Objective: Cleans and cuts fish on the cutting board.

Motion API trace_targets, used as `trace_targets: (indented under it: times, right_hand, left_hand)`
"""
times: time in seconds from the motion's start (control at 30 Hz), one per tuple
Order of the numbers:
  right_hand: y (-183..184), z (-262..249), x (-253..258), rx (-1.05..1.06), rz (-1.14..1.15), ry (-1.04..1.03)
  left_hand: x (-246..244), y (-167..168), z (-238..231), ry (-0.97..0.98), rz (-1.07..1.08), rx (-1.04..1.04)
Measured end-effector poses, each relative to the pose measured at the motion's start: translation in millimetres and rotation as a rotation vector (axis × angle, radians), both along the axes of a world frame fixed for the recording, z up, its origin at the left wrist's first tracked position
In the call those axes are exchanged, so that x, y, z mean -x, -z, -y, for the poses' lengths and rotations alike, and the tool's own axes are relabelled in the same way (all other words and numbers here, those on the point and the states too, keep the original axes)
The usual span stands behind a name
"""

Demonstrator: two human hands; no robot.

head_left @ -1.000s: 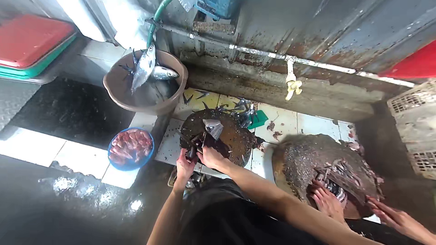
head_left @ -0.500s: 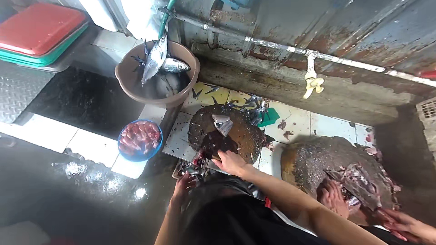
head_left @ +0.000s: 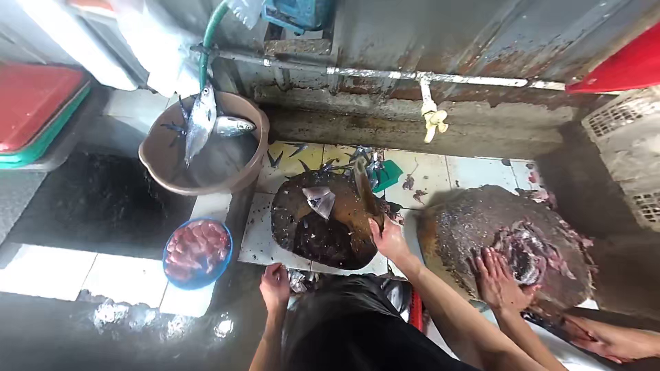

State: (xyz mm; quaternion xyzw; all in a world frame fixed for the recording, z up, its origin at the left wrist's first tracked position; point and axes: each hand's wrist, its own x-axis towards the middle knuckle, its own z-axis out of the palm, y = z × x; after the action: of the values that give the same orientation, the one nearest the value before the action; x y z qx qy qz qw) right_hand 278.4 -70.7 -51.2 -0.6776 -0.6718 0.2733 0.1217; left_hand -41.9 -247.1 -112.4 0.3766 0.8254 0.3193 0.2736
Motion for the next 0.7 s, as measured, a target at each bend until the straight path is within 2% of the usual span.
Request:
trace_targets:
  times: [0.07, 0.13, 0.23, 0.33, 0.4, 0.53, 0.7]
  right_hand:
    - [14, -12, -10, 0.238, 0.149, -0.003]
    - [15, -15, -10, 0.326, 0.146, -0.011]
    - [10, -18, -15, 0.354, 0.106, 0.003]
    - [13, -18, -15, 0.356, 0.068, 0.020]
    - [17, -16, -15, 0.368, 0.064, 0.036]
    - [14, -20, -15, 0.386, 0.070, 0.059]
    - [21, -20, -17, 0.372, 0.050, 0.044]
  left_hand:
    - [-14, -30, -50, 0.159, -0.091, -0.159]
    - [-28, -45, -113, 0.340, -0.176, -0.179]
    - [-55, -50, -206, 0.556, -0.404, 0.080]
    - [-62, -40, -266, 0.723, -0.475, 0.251]
    - [-61, -31, -284, 0.828, -0.466, 0.264]
    - [-60, -39, -303, 0.995, -0.492, 0.281]
    - [-47, -44, -288, 0.996, -0.552, 0.355]
